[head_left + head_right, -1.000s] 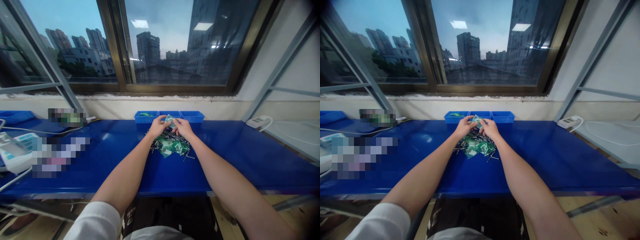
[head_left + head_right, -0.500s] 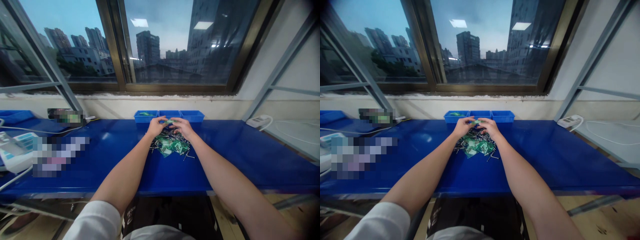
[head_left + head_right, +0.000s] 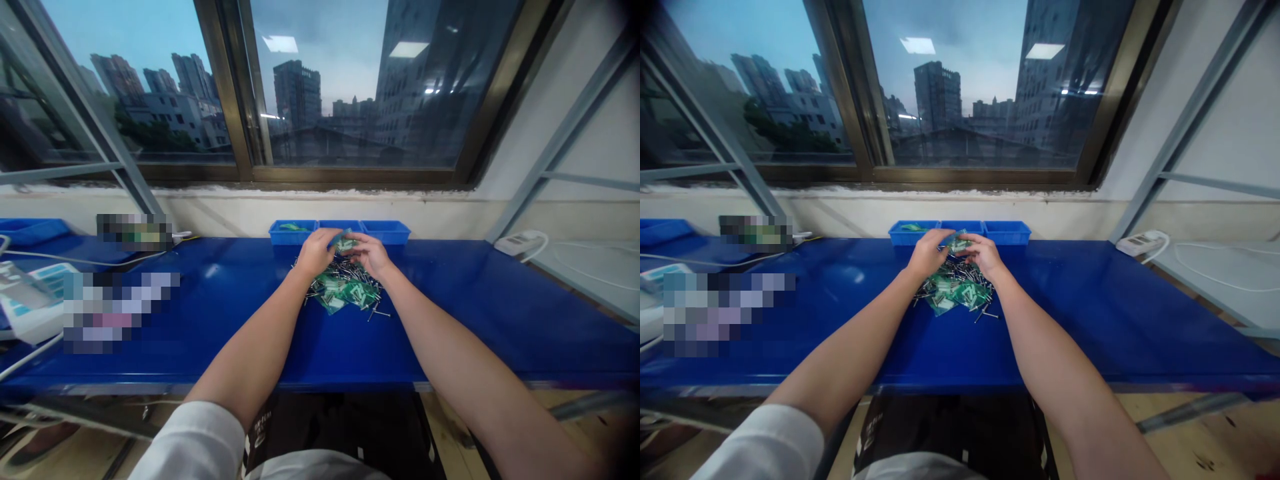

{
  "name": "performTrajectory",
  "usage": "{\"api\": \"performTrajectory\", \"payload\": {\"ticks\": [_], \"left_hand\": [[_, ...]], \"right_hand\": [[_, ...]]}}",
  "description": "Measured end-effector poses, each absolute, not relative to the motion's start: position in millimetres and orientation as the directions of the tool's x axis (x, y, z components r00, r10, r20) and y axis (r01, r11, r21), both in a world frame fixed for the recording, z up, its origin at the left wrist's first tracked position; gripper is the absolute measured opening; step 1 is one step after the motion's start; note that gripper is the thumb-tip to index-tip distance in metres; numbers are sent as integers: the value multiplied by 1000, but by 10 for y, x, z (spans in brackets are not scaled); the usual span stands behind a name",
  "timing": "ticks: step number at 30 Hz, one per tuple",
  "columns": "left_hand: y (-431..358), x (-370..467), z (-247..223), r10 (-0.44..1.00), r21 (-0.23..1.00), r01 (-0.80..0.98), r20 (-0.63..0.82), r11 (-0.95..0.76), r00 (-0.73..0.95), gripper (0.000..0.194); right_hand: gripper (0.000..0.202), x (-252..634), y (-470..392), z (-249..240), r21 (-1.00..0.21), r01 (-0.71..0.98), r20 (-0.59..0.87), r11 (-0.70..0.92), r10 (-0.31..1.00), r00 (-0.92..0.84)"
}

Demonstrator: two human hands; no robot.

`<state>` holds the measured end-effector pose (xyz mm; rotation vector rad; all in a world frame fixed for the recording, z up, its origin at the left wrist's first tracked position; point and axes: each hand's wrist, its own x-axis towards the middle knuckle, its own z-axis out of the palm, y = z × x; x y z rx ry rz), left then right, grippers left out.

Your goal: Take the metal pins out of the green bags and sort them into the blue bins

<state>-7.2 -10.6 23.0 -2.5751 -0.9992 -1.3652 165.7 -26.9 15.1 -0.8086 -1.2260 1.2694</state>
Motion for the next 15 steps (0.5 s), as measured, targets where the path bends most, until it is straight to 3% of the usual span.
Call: {"api": "performTrajectory", "payload": {"ticks": [3, 8, 12, 15], "left_hand": [[-122, -43, 227, 594, 364, 533, 719, -764, 361, 36], [-87, -64, 247, 730, 627, 490, 683, -606, 29, 33], [52, -199, 206, 774, 753, 450, 605, -480, -186, 17], [184, -302, 141, 801, 830, 376, 527, -412, -285, 15]], "right_hand": [[36, 1642, -293, 175, -951, -263, 208, 164, 967, -147], [32, 1617, -305, 206, -971, -207, 131, 116, 989, -64], [29, 1616, -292, 206, -981, -161, 114, 109, 993, -17], [24, 1614, -282, 194, -985, -125, 122, 119, 992, -16]]}}
